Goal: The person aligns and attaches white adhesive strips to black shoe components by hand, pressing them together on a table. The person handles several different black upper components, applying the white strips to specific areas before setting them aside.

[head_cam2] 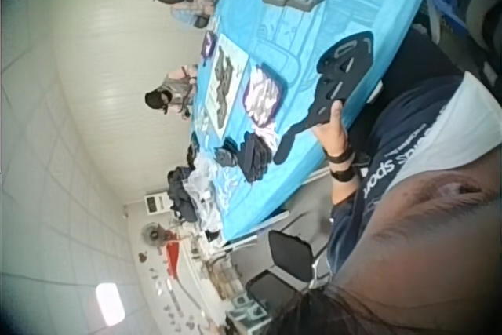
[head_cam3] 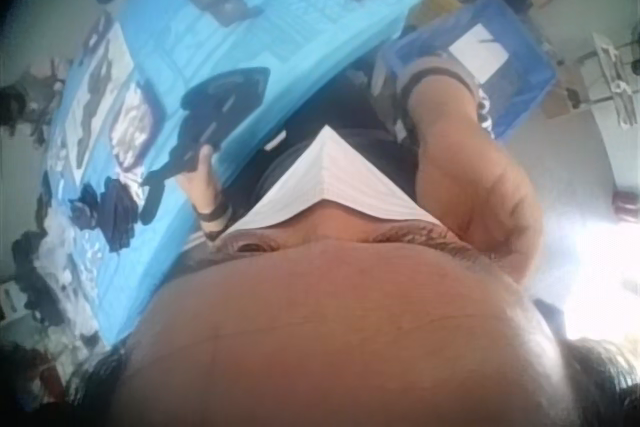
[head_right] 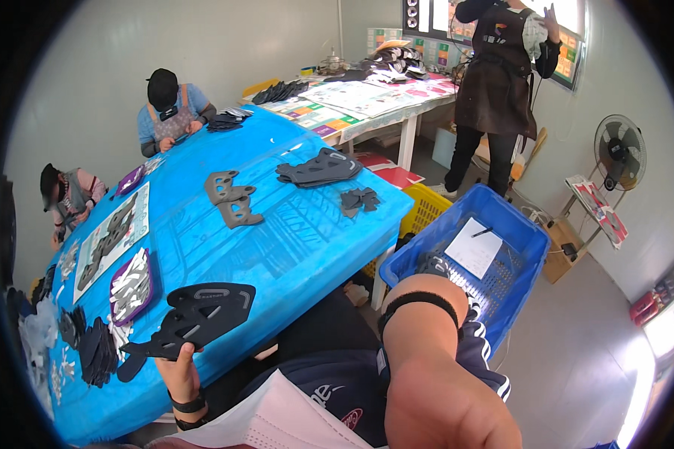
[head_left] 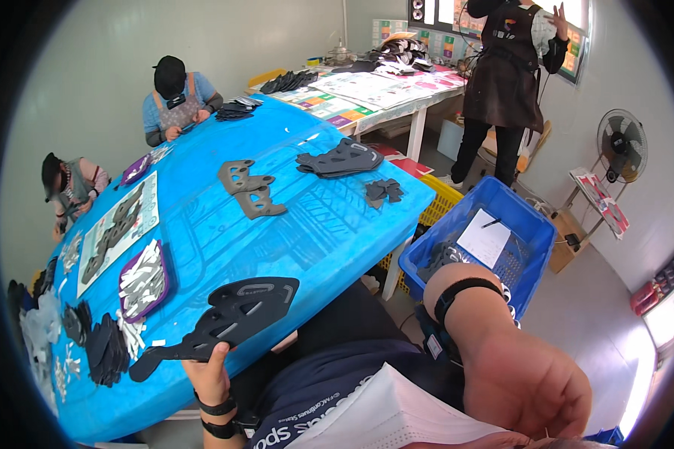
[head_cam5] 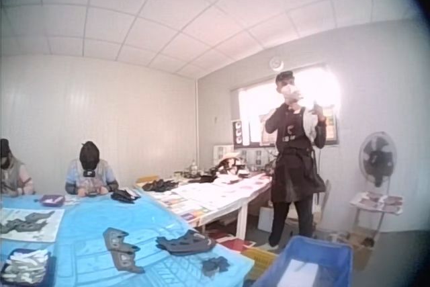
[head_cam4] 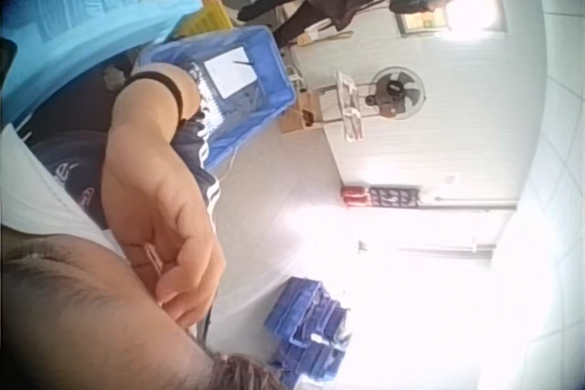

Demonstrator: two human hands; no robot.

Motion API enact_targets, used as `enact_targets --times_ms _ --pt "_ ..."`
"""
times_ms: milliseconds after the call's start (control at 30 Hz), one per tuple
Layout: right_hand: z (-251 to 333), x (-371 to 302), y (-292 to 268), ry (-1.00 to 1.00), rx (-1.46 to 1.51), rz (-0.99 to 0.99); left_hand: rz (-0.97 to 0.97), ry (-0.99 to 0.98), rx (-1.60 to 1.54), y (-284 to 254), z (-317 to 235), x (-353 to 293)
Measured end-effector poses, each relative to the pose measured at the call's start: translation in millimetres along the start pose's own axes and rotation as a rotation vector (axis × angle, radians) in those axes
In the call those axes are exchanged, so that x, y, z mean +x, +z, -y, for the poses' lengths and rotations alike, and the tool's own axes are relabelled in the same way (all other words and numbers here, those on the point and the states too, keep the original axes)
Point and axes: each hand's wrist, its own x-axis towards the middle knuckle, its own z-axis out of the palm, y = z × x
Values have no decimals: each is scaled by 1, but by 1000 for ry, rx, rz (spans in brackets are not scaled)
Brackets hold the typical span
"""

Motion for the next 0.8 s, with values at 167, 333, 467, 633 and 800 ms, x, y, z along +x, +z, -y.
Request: enact_targets --times_ms 167,333,467,633,800 --pt "-1 -3 1 70 161 -8 3 -14 26 -2 -3 0" --pt "-3 -2 1 88 196 22 -31 -8 -30 1 -2 -2" --pt "-2 -1 3 78 179 27 -2 -12 7 0 -2 -2" --pt "-1 -4 6 91 229 24 -37 -30 -28 0 -1 -4" --pt "-2 -1 13 170 434 -109 -59 -14 -84 3 -4 -5"
